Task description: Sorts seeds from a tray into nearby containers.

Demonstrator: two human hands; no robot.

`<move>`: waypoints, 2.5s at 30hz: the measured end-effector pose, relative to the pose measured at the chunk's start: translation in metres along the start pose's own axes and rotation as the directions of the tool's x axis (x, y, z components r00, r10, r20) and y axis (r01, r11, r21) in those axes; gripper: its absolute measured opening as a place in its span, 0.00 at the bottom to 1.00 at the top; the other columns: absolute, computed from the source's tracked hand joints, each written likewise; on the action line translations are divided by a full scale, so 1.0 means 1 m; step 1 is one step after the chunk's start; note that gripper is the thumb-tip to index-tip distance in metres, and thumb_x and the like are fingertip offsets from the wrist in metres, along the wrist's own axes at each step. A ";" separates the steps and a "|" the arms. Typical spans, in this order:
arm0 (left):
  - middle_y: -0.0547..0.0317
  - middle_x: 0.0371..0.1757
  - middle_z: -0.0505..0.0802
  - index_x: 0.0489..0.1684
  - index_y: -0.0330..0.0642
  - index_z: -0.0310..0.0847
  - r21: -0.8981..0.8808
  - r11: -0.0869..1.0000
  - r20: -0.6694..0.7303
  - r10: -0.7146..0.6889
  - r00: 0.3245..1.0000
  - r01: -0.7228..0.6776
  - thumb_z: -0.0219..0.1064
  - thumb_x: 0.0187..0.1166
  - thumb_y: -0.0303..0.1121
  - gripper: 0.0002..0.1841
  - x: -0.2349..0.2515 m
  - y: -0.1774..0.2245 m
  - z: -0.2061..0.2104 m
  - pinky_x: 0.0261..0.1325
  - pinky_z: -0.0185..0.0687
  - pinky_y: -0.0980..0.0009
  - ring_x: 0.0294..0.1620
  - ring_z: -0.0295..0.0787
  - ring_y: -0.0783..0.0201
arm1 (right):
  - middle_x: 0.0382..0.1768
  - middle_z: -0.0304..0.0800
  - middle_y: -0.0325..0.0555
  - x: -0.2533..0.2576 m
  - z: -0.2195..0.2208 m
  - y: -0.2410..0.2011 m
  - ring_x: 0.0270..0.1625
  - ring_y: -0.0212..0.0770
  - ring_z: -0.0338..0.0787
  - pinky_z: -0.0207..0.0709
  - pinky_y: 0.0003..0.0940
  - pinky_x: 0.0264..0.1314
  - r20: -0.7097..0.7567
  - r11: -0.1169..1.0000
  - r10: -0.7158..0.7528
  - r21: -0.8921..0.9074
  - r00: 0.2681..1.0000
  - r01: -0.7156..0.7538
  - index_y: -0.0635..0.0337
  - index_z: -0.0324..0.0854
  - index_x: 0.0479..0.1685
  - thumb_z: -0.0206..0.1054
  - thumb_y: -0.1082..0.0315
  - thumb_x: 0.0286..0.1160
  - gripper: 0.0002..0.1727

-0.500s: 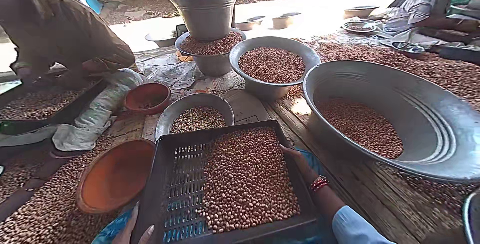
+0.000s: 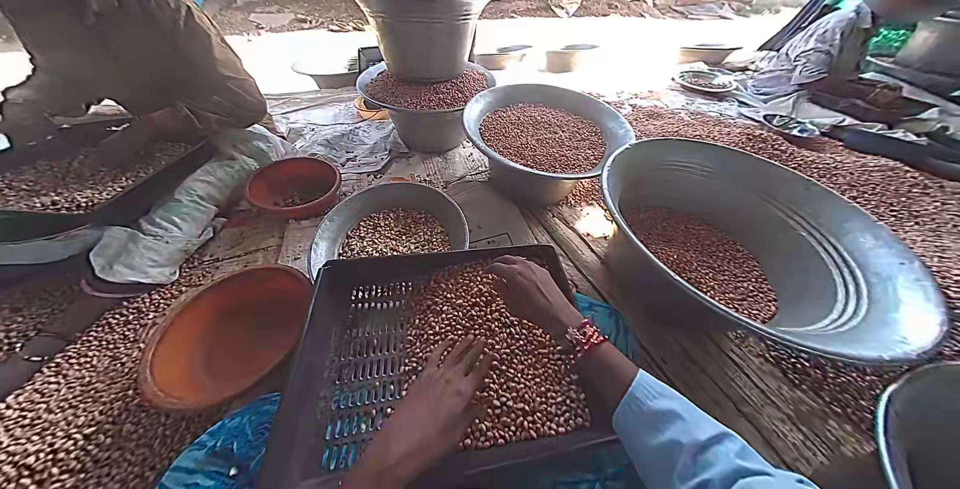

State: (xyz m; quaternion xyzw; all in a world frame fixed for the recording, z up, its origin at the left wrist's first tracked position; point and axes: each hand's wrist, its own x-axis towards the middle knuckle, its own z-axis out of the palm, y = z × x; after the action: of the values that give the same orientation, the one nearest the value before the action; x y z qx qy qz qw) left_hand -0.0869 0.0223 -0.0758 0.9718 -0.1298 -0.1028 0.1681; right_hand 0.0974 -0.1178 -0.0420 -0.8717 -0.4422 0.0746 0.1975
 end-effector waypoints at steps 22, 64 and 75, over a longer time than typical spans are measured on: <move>0.42 0.45 0.95 0.47 0.39 0.94 -0.085 0.885 -0.491 -0.437 0.753 0.458 0.72 0.74 0.22 0.09 -0.049 -0.078 -0.047 0.50 0.86 0.38 0.47 0.95 0.39 | 0.43 0.93 0.59 -0.015 0.036 -0.070 0.45 0.63 0.94 0.81 0.64 0.44 0.247 0.965 -0.257 0.022 0.934 0.260 0.61 0.89 0.50 0.59 0.70 0.85 0.12; 0.34 0.56 0.93 0.57 0.31 0.89 -0.151 0.788 -0.286 -0.613 0.736 0.597 0.63 0.85 0.29 0.13 0.026 -0.111 -0.037 0.68 0.79 0.39 0.63 0.90 0.36 | 0.55 0.94 0.57 0.044 0.008 -0.018 0.61 0.58 0.91 0.78 0.59 0.61 0.043 0.991 0.111 -0.073 0.993 -0.108 0.59 0.89 0.58 0.58 0.64 0.86 0.16; 0.46 0.39 0.93 0.53 0.40 0.91 -0.366 0.742 -0.371 -0.670 0.643 0.562 0.67 0.83 0.28 0.09 0.001 -0.121 -0.046 0.50 0.80 0.50 0.37 0.87 0.51 | 0.47 0.93 0.61 0.057 0.041 -0.019 0.55 0.62 0.92 0.78 0.61 0.56 0.097 0.987 0.057 -0.157 0.994 -0.042 0.62 0.85 0.56 0.54 0.66 0.88 0.15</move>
State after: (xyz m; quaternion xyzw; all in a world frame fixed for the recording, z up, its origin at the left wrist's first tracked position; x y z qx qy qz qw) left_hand -0.0485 0.1454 -0.0763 0.9258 0.2689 0.0766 0.2543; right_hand 0.1043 -0.0507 -0.0693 -0.8902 -0.4343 0.0891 0.1044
